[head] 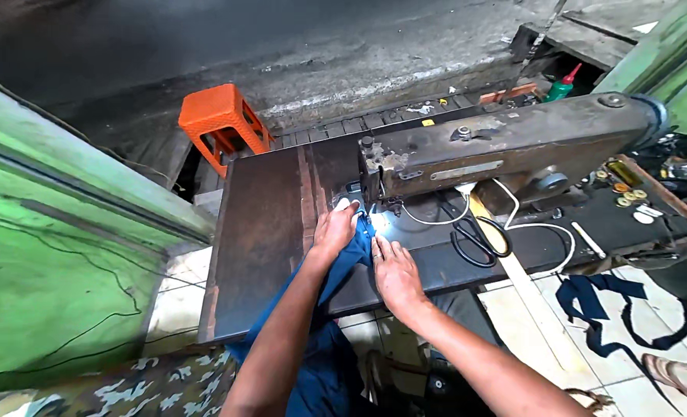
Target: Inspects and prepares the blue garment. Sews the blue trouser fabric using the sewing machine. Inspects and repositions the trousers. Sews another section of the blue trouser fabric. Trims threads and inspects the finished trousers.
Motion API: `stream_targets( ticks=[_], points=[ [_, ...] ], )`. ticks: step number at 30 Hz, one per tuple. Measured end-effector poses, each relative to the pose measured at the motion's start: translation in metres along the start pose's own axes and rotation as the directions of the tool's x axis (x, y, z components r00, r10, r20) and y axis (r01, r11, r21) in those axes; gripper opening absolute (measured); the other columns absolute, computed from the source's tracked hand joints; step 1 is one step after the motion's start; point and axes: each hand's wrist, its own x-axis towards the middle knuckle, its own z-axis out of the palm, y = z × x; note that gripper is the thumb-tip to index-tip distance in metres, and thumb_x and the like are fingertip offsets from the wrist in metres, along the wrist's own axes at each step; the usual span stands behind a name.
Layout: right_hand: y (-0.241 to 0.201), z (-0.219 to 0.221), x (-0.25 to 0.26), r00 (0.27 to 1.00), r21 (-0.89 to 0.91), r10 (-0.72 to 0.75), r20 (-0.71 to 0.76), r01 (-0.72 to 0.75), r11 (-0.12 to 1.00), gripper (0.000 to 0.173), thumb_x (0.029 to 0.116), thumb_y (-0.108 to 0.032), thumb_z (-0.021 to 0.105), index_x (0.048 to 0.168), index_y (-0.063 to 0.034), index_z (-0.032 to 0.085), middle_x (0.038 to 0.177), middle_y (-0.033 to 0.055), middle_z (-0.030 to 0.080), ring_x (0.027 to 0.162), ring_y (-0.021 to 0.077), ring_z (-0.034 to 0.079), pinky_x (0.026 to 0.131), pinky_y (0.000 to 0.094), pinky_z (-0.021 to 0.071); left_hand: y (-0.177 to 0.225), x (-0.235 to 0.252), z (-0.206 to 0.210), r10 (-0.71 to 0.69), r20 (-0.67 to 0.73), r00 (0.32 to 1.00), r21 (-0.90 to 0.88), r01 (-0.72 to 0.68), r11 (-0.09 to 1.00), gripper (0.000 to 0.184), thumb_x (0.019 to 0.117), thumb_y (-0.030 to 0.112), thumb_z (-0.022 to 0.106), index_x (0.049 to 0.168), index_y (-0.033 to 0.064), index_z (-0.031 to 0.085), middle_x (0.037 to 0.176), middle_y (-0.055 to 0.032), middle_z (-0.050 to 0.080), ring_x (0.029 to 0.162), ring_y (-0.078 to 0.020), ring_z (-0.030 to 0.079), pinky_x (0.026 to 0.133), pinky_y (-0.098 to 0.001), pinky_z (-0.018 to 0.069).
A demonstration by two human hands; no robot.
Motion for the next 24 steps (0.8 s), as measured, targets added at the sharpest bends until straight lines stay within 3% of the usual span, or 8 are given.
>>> stream_targets(
  ticks=[4, 7, 12, 17, 24],
  points=[
    [-0.002, 0.004, 0.008, 0.997, -0.003, 0.048, -0.06, -0.049, 0.999, 0.044, 0.1019, -0.005, 0.047, 0.144, 0.0005, 0.057, 0.145, 0.0167, 0.059, 0.117, 0.0328, 0.065, 0.098, 0.042, 0.0521, -0.009, 0.017, 0.002, 0.136, -0.023, 0.99, 0.024, -0.135, 0.99, 0.026, 0.1005, 0.015, 0.058, 0.121, 0.0094, 0.073, 0.116, -0.0153, 0.072, 0.101, -0.036, 0.071, 0.089, -0.057, 0.0545],
    [-0.002, 0.012, 0.009, 0.985, -0.005, 0.06, -0.163, -0.061, 0.998, 0.041, 0.0998, -0.007, 0.052, 0.14, 0.0, 0.061, 0.137, 0.0164, 0.064, 0.11, 0.0312, 0.069, 0.092, 0.0409, 0.0549, -0.012, 0.025, 0.002, 0.201, -0.022, 0.979, 0.025, -0.201, 0.979, 0.026, 0.101, 0.016, 0.058, 0.12, 0.0099, 0.074, 0.119, -0.0141, 0.072, 0.104, -0.0346, 0.07, 0.091, -0.0548, 0.0543],
    [-0.002, 0.016, 0.01, 0.982, -0.01, 0.083, -0.17, -0.086, 0.996, 0.042, 0.0994, -0.008, 0.053, 0.14, -0.0003, 0.061, 0.139, 0.0159, 0.064, 0.11, 0.0309, 0.069, 0.093, 0.0407, 0.0546, -0.016, 0.032, 0.008, 0.305, -0.119, 0.945, -0.012, -0.309, 0.951, 0.021, 0.1011, 0.015, 0.06, 0.108, 0.004, 0.076, 0.114, -0.0144, 0.072, 0.097, -0.0333, 0.072, 0.087, -0.0534, 0.0565],
    [0.001, 0.017, 0.009, 0.976, 0.022, 0.063, -0.207, -0.06, 0.998, 0.04, 0.0991, -0.008, 0.055, 0.138, 0.0003, 0.063, 0.136, 0.0175, 0.065, 0.109, 0.0321, 0.069, 0.093, 0.0426, 0.0556, -0.018, 0.033, 0.009, 0.339, -0.165, 0.926, -0.039, -0.35, 0.936, 0.017, 0.0986, 0.012, 0.064, 0.106, 0.0041, 0.076, 0.108, -0.0139, 0.072, 0.091, -0.0324, 0.072, 0.082, -0.0523, 0.0581],
    [0.004, 0.02, 0.007, 0.975, 0.017, 0.026, -0.219, -0.023, 1.0, 0.04, 0.0987, -0.008, 0.055, 0.136, 0.0002, 0.064, 0.137, 0.0167, 0.065, 0.11, 0.0317, 0.07, 0.093, 0.0426, 0.0559, -0.024, 0.036, 0.012, 0.369, -0.141, 0.919, -0.019, -0.375, 0.927, 0.018, 0.1005, 0.013, 0.061, 0.107, 0.0052, 0.075, 0.111, -0.0126, 0.071, 0.092, -0.03, 0.072, 0.084, -0.0503, 0.0583]
  ],
)
